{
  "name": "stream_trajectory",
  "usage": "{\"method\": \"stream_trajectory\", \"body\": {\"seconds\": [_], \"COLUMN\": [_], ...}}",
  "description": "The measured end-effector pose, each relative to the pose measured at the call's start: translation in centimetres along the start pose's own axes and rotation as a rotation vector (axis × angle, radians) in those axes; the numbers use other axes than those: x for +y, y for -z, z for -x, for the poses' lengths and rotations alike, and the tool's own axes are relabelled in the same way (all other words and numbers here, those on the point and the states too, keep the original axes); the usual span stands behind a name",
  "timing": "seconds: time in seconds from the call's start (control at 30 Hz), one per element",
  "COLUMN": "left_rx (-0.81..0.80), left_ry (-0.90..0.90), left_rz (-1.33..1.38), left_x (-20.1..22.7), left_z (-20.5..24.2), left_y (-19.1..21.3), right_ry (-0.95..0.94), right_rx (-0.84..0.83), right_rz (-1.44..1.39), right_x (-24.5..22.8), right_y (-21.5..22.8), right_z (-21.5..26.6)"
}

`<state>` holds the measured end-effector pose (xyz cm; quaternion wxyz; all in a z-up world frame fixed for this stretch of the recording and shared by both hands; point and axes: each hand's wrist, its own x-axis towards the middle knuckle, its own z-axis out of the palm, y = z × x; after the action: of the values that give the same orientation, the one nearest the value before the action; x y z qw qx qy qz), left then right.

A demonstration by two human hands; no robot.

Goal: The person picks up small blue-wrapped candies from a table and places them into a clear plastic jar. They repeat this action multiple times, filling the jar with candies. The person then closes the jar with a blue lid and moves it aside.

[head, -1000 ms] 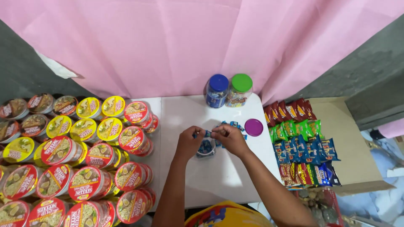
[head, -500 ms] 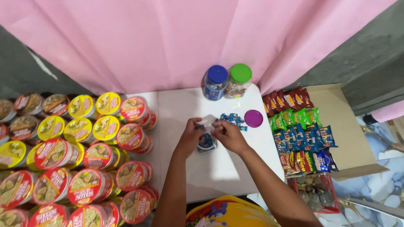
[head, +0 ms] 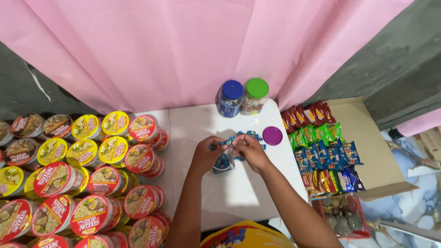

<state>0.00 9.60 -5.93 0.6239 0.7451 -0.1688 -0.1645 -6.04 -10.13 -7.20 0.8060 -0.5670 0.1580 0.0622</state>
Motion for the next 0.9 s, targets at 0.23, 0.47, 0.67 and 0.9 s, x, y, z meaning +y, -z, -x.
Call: {"method": "stream_trajectory", "body": {"seconds": [0.23, 0.47, 0.67, 0.9], "left_rx": [0.051, 0.052, 0.061, 0.070], "left_ry": [0.031, 0.047, 0.072, 0.232], "left_rz": [0.129, 0.011, -0.074, 0.144], "left_x": [0.3, 1.8, 2.6, -3.5], "left_z": [-0.6, 0.1, 0.8, 0.0], "left_y": [-0.1, 0.6, 1.4, 2.0], "right_ry": [0.045, 0.092, 0.188, 0.175], "right_rx": [0.014, -0.017, -0.059, 0.157], "right_rz": [-0.027, 0.114, 0.254, 0.827], "right_x": [-0.2, -1.7, -0.1, -3.9], "right_y": [-0.3, -1.5, -0.3, -4.2], "right_z": [-0.5, 0.3, 0.1, 3.5]}}
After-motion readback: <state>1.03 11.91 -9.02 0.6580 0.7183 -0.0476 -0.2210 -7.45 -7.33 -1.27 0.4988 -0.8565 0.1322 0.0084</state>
